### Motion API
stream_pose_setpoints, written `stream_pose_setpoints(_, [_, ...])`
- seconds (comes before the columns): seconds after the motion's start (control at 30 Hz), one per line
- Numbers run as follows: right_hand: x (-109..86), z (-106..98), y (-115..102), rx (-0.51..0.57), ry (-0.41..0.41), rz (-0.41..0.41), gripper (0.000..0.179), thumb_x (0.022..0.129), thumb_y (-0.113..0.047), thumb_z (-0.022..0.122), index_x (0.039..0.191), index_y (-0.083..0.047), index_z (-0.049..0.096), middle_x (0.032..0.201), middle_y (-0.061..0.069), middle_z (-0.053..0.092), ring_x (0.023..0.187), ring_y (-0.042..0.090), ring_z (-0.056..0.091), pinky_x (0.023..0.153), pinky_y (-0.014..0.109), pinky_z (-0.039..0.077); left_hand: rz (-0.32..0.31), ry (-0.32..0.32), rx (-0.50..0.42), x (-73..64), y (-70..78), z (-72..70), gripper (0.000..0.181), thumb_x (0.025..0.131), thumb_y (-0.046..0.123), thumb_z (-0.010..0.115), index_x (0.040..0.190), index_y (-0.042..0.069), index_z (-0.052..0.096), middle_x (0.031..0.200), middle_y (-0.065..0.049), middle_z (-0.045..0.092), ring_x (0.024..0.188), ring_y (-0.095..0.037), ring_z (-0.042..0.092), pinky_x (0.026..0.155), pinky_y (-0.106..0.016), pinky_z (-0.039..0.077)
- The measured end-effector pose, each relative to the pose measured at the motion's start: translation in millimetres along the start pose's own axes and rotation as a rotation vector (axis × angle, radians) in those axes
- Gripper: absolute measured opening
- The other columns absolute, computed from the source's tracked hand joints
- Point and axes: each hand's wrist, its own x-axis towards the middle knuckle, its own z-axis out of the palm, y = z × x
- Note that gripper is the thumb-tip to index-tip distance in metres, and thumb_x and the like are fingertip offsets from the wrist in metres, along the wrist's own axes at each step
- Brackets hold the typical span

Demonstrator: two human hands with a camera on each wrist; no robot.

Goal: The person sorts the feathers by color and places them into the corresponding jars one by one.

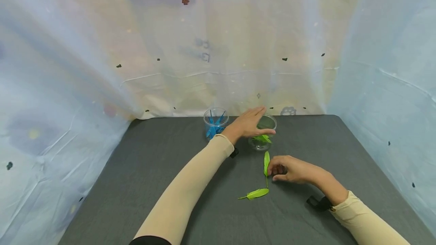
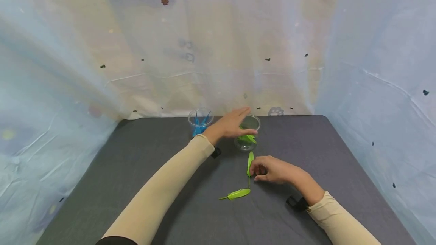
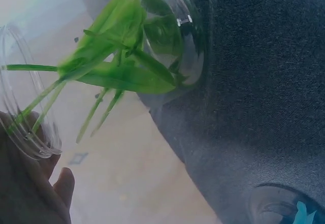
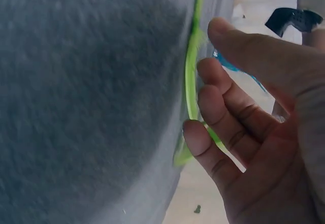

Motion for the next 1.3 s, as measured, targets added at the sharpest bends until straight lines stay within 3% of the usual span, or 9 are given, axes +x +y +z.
stream_pose_setpoints(0.2, [3.6,8.3,1.9,-0.02,-0.009,-0.058,0.013,0.101,-0.014,0.078,0.113,-0.013,0.073,0.094,-0.004,0.066,0.076,0.003,0.059,0.066,0.025,0.054,-0.01,-0.01,-0.009,0.4,-0.2,1.4,0.105,0.101,0.077,0.053,0.175,0.018,0.009,0.181,-0.005,0.012,0.167,-0.02,0.012,0.135,-0.042,0.011])
stream_pose_setpoints(0.47, [7.6,11.0,0.0,-0.034,-0.035,-0.015,0.016,0.101,-0.016,0.079,0.116,-0.018,0.074,0.092,-0.008,0.065,0.074,0.001,0.056,0.066,0.024,0.053,-0.019,-0.012,-0.011,2.4,-0.1,2.1,0.105,0.101,0.078,0.052,0.175,0.018,0.008,0.181,-0.004,0.01,0.167,-0.019,0.01,0.135,-0.04,0.008])
stream_pose_setpoints(0.73, [9.5,14.2,-2.3,-0.037,-0.032,-0.06,0.011,0.1,-0.012,0.079,0.109,-0.017,0.076,0.093,-0.005,0.066,0.073,0.001,0.056,0.065,0.023,0.053,-0.029,-0.005,-0.031,1.8,-2.2,7.8,0.104,0.1,0.08,0.049,0.175,0.021,0.006,0.182,-0.001,0.009,0.167,-0.02,0.009,0.135,-0.04,0.008])
stream_pose_setpoints(1.3, [9.5,16.1,-9.7,-0.053,-0.065,0.022,0.009,0.095,-0.015,0.084,0.096,-0.022,0.078,0.092,-0.006,0.059,0.076,0.002,0.055,0.068,0.023,0.053,-0.014,-0.021,-0.048,1.1,-4.3,7.2,0.101,0.102,0.076,0.049,0.175,0.021,0.005,0.182,-0.001,0.007,0.167,-0.02,0.008,0.135,-0.042,0.011])
